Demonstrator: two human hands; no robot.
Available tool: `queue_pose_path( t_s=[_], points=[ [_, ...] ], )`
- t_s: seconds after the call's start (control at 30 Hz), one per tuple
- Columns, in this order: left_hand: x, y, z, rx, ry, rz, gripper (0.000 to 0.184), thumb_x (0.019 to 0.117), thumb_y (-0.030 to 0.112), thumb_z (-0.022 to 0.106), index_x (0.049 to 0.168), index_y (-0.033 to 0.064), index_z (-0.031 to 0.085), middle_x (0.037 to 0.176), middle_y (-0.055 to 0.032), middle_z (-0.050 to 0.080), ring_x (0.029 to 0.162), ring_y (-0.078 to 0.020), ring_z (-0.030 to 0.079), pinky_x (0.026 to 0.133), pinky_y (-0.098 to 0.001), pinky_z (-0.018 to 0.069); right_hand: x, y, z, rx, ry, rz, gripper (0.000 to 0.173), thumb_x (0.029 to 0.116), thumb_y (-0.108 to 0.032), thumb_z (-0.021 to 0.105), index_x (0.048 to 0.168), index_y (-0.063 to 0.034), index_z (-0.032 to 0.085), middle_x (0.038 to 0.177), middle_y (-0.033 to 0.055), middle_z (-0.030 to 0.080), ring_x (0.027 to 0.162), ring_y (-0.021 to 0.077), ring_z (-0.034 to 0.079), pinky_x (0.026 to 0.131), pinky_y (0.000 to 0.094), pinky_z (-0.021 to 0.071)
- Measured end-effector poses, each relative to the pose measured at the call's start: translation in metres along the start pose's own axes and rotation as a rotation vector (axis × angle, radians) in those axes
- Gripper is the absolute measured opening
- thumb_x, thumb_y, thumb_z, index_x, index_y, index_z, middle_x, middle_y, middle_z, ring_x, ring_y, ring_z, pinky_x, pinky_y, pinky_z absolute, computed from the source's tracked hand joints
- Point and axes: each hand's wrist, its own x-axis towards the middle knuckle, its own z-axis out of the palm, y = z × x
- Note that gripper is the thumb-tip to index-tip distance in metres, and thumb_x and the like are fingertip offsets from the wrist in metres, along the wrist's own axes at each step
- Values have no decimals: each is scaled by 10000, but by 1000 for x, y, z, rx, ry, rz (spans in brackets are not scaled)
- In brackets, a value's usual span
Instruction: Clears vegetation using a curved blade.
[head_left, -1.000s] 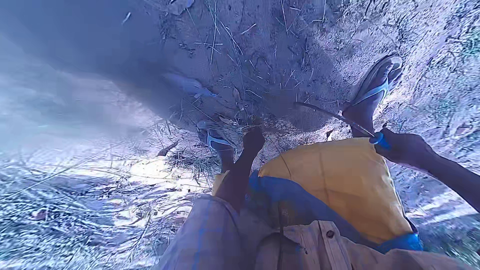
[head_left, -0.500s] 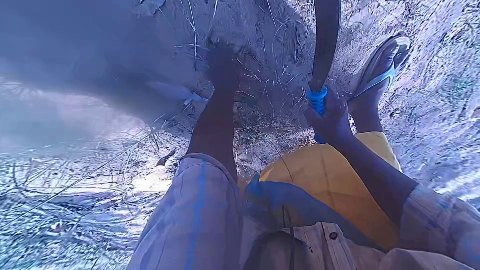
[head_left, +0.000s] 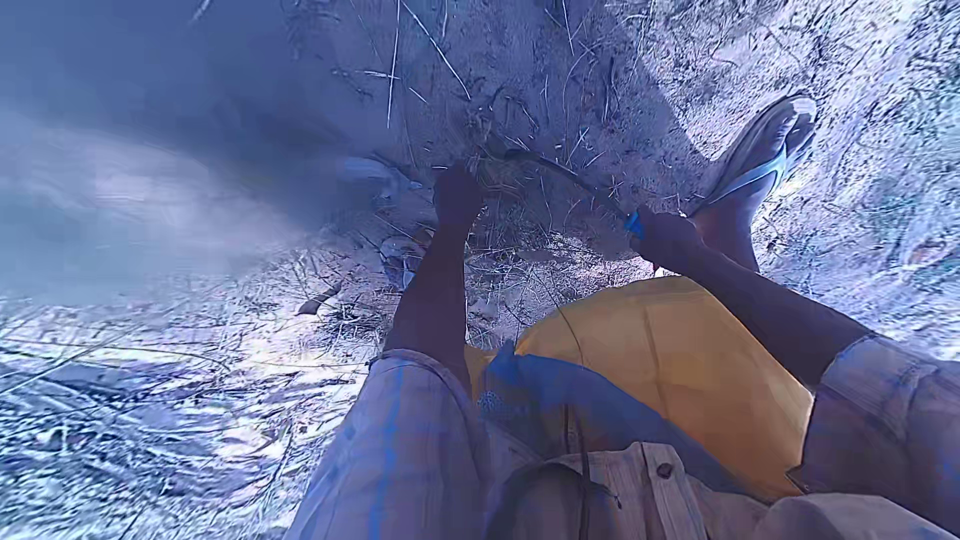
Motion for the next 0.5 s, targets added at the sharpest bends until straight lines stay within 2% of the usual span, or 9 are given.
queue_pose_path(
  t_s=[0.1, 0.13, 0.2, 0.23, 0.3, 0.33, 0.37, 0.43, 0.5],
  points=[
    [-42, -50, 42, 20, -125, -29, 376, 1106, 140, 394, 1385, -77, 523, 1287, -365, 609, 1238, -525, 595, 1015, -680, 460, -53, 50, 7, -85, -8, 66, 317, 1015, -199, 604, 1233, 28, 562, 928, 294, 657, 892, 510, 665, 706, 654, 490],
    [-58, -63, 64, 48, -199, -28, 378, 1092, 125, 431, 1411, -56, 520, 1286, -355, 615, 1232, -522, 601, 1005, -684, 468, -71, 63, 3, -97, -33, 98, 319, 1020, -213, 606, 1235, 19, 564, 920, 281, 657, 877, 496, 665, 697, 641, 489],
    [-78, -79, 109, 123, -332, -3, 352, 1081, 160, 462, 1347, -46, 567, 1288, -323, 629, 1213, -499, 620, 971, -668, 495, -93, 72, -11, -92, -18, 103, 364, 1022, -232, 610, 1276, 23, 553, 900, 283, 660, 873, 502, 664, 719, 653, 478],
    [-87, -80, 119, 123, -394, -7, 369, 1070, 181, 486, 1343, -48, 583, 1351, -314, 599, 1248, -491, 596, 991, -665, 481, -98, 66, -18, -74, 61, 37, 343, 1016, -216, 621, 1236, 42, 568, 863, 286, 657, 833, 505, 664, 696, 655, 471],
    [-97, -60, 113, 143, -492, -46, 457, 1038, 227, 565, 1386, -69, 549, 1482, -330, 475, 1334, -511, 511, 1029, -680, 449, -89, 43, -25, -11, 351, -247, 322, 950, -172, 623, 1137, 90, 603, 782, 286, 650, 712, 504, 666, 589, 650, 479],
    [-96, -42, 97, 164, -495, -67, 505, 1018, 239, 604, 1401, -79, 523, 1490, -349, 452, 1341, -529, 496, 1024, -696, 443, -77, 20, -36, 38, 385, -321, 328, 963, -170, 614, 1152, 96, 588, 819, 298, 646, 749, 515, 660, 621, 660, 473],
    [-90, -25, 80, 167, -454, -79, 539, 1012, 246, 616, 1426, -78, 494, 1491, -368, 441, 1338, -553, 491, 1013, -723, 436, -62, -3, -47, 62, 390, -374, 342, 972, -180, 606, 1178, 93, 579, 843, 295, 650, 776, 509, 661, 647, 655, 477],
    [-65, -6, 54, 117, -235, -79, 514, 1001, 252, 595, 1417, -40, 522, 1470, -359, 475, 1309, -552, 521, 979, -743, 442, -30, -33, -57, 49, 328, -379, 344, 999, -196, 577, 1213, 72, 552, 881, 274, 647, 834, 487, 660, 691, 636, 481],
    [-34, 4, 32, 20, -10, -53, 519, 1047, 310, 511, 1458, -6, 509, 1504, -309, 472, 1340, -495, 521, 1023, -687, 448, -8, -22, -47, -26, 188, -238, 329, 1016, -200, 581, 1208, 61, 527, 921, 290, 639, 897, 509, 654, 727, 658, 474]
  ],
)
